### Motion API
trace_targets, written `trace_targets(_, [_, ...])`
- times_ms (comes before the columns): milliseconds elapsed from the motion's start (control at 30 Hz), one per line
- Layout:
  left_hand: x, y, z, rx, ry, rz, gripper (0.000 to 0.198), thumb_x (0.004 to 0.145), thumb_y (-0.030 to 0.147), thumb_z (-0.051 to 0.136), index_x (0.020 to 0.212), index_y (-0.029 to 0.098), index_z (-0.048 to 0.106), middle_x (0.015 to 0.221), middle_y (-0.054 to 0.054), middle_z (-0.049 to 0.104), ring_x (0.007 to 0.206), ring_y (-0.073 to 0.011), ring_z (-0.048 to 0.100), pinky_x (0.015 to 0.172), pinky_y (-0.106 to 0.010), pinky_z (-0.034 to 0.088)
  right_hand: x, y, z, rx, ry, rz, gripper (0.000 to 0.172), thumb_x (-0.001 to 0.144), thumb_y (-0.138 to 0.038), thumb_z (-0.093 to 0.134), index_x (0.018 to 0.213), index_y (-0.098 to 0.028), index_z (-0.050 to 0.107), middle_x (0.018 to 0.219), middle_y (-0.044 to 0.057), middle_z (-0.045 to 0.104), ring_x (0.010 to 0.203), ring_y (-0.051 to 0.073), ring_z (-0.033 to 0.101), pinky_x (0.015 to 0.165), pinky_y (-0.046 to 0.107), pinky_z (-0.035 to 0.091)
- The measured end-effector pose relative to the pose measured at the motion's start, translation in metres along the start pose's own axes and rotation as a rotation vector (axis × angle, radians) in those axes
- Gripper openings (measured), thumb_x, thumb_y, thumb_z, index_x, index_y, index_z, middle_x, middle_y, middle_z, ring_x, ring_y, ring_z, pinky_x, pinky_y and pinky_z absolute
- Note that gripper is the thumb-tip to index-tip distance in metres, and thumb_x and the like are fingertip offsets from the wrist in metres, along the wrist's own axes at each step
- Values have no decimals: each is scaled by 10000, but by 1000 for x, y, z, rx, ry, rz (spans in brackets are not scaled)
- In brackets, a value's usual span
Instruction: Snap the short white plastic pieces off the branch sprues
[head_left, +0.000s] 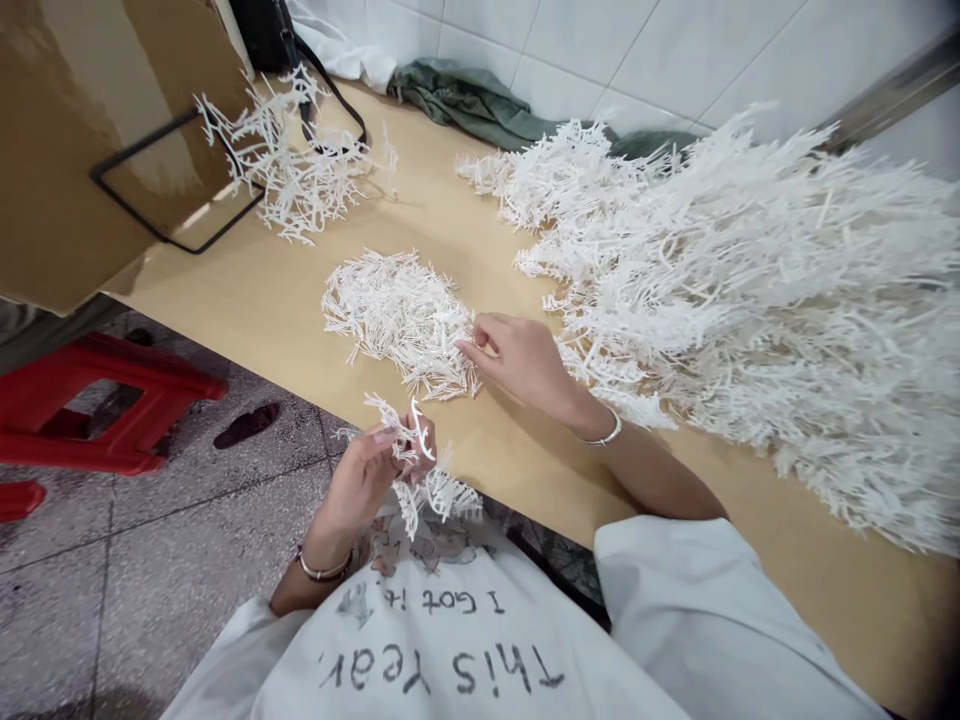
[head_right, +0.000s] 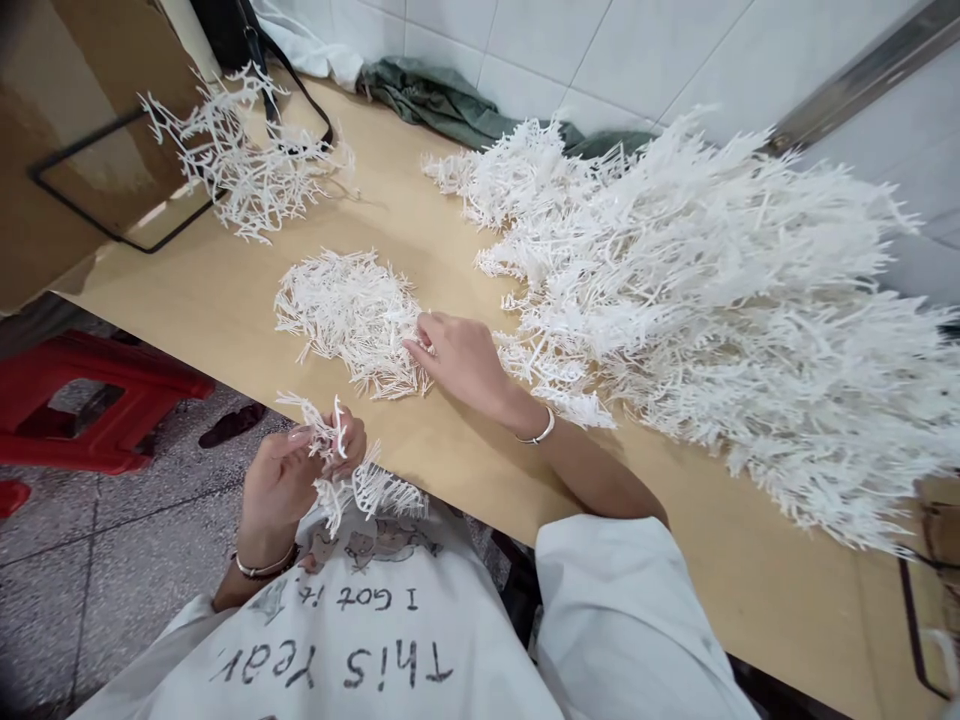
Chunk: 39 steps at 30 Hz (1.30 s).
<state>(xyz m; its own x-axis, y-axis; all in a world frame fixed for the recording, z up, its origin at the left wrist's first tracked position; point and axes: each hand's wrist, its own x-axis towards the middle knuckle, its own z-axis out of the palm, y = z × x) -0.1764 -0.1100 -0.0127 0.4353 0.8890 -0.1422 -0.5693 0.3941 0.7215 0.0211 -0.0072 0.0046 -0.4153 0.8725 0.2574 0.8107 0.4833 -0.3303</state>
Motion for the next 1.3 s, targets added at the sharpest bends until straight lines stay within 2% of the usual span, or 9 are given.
trace_targets(133, [-1,-2,-3,150,49,-10,301,831,422,488,722,162,595,623,-17,469,552,-135,406,526,-268,323,-2,-8,-5,247,11,-74,232,888,-390,525,878,-159,503,808,27,523,639,105,431,596,240,320])
trace_targets(233, [-4,-5,-1,421,102,-57,341,890,424,463,723,162,604,613,-8,477,547,-120,397,527,-253,310,-10,-28,-15,567,-136,-203,223,928,-374,460,841,-171,488,743,-5,494,629,85,426,600,215,348])
trace_targets(367, [-5,-8,1,517,110,-51,303,874,428,506,800,160,624,574,27,413,493,-94,308,460,-237,241,-18,-43,-20,554,-283,-296,234,885,-379,544,817,-166,475,723,-20,478,630,75,411,608,216,328])
trace_targets(533, [-4,-7,0,604,63,-37,302,884,398,498,732,153,585,557,32,423,490,-89,329,468,-227,249,-21,-43,-14,634,-350,-356,314,962,-266,379,663,-172,361,591,-53,317,534,55,305,550,221,257])
trace_targets(667, [-7,-3,-2,598,-44,-13,368,899,414,463,649,152,531,538,24,424,479,-89,341,482,-233,262,-17,-39,-18,885,-341,-200,388,948,-346,418,611,-181,321,566,-62,237,498,53,243,497,220,232])
trace_targets(800, [-12,-2,-1,455,-145,-48,414,885,449,469,598,152,510,505,19,420,445,-86,327,462,-241,252,-6,-20,-32,1073,-107,86,411,908,-489,452,640,-199,340,557,-74,216,464,55,229,465,225,224])
trace_targets(933, [-12,-5,1,423,35,-44,367,875,439,487,643,156,527,564,20,419,481,-87,326,476,-239,254,3,-1,-26,673,9,87,378,919,-451,449,655,-189,380,563,-56,290,491,68,268,495,240,230])
trace_targets(1100, [-6,-9,-2,280,-26,-59,306,844,453,455,839,173,581,633,11,446,493,-97,302,461,-243,256,5,15,11,152,20,-39,119,920,-200,396,934,-167,510,803,33,526,667,126,463,637,269,351])
trace_targets(1300, [-4,-7,-1,424,76,-27,245,872,373,470,889,180,621,745,-10,535,566,-114,407,526,-238,328,-4,-5,0,255,155,-136,145,877,-170,446,988,-161,539,932,67,532,799,150,520,735,290,416])
